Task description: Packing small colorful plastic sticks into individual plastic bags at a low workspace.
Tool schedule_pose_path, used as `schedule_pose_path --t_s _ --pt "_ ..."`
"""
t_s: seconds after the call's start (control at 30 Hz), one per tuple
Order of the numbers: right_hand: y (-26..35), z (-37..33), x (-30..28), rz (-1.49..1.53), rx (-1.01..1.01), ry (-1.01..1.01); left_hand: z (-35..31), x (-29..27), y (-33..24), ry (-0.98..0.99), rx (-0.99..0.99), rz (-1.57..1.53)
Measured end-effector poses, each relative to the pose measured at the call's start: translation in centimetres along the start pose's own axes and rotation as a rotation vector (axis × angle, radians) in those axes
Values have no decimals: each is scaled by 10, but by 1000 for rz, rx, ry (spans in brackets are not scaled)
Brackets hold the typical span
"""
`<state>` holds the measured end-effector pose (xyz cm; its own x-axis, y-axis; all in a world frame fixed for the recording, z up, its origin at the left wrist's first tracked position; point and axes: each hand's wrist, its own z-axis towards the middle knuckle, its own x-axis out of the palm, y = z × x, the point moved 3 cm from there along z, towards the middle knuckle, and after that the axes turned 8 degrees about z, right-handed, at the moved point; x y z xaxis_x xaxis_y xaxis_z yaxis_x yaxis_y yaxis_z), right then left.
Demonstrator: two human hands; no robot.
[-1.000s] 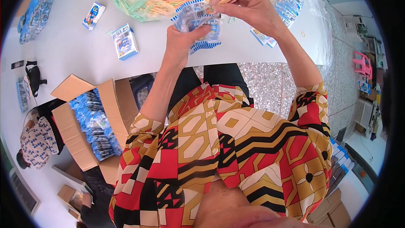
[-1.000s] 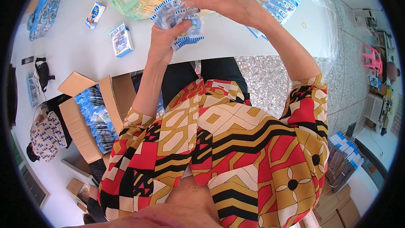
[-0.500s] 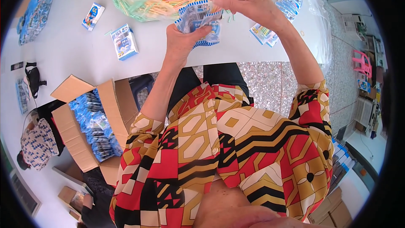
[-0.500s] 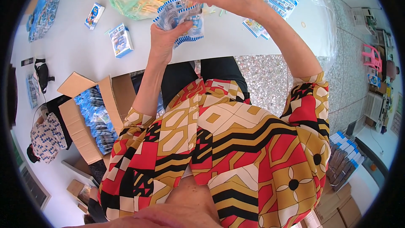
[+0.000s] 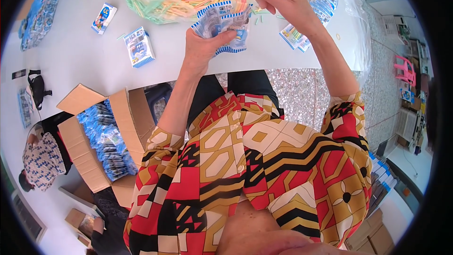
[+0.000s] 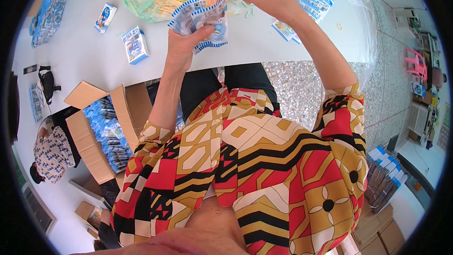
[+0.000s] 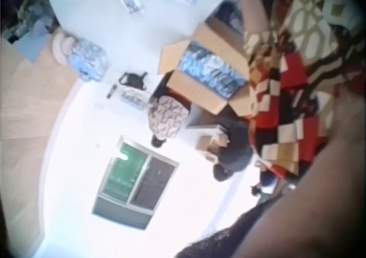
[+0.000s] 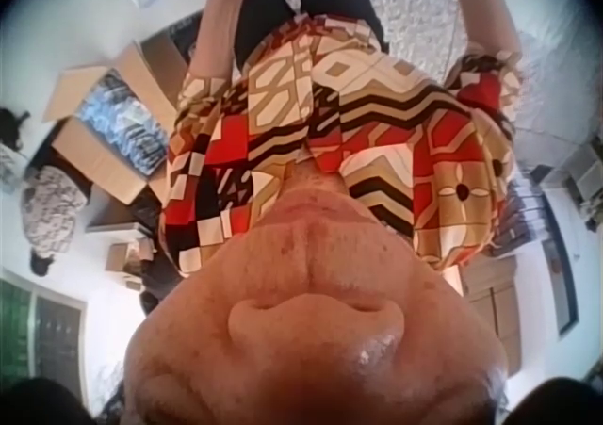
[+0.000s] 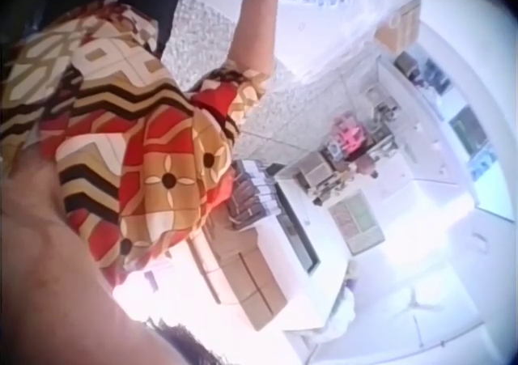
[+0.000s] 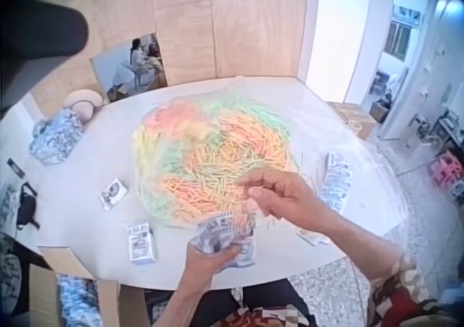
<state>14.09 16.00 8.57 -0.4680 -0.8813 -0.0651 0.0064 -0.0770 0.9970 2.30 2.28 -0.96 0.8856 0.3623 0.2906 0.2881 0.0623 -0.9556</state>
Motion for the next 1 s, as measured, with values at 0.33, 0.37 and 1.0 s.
schedule_pose_path --t_s 0.33,0.37,1.0 --pt "-58 -25 -3 -167 -173 -79 2 1 -1 0 -27 40" --pt "-58 -26 -5 -165 -173 -80 2 2 -2 -12 -31 26" --pt "-121 -115 -58 -172 -99 -623 5 -11 4 -169 -8 -2"
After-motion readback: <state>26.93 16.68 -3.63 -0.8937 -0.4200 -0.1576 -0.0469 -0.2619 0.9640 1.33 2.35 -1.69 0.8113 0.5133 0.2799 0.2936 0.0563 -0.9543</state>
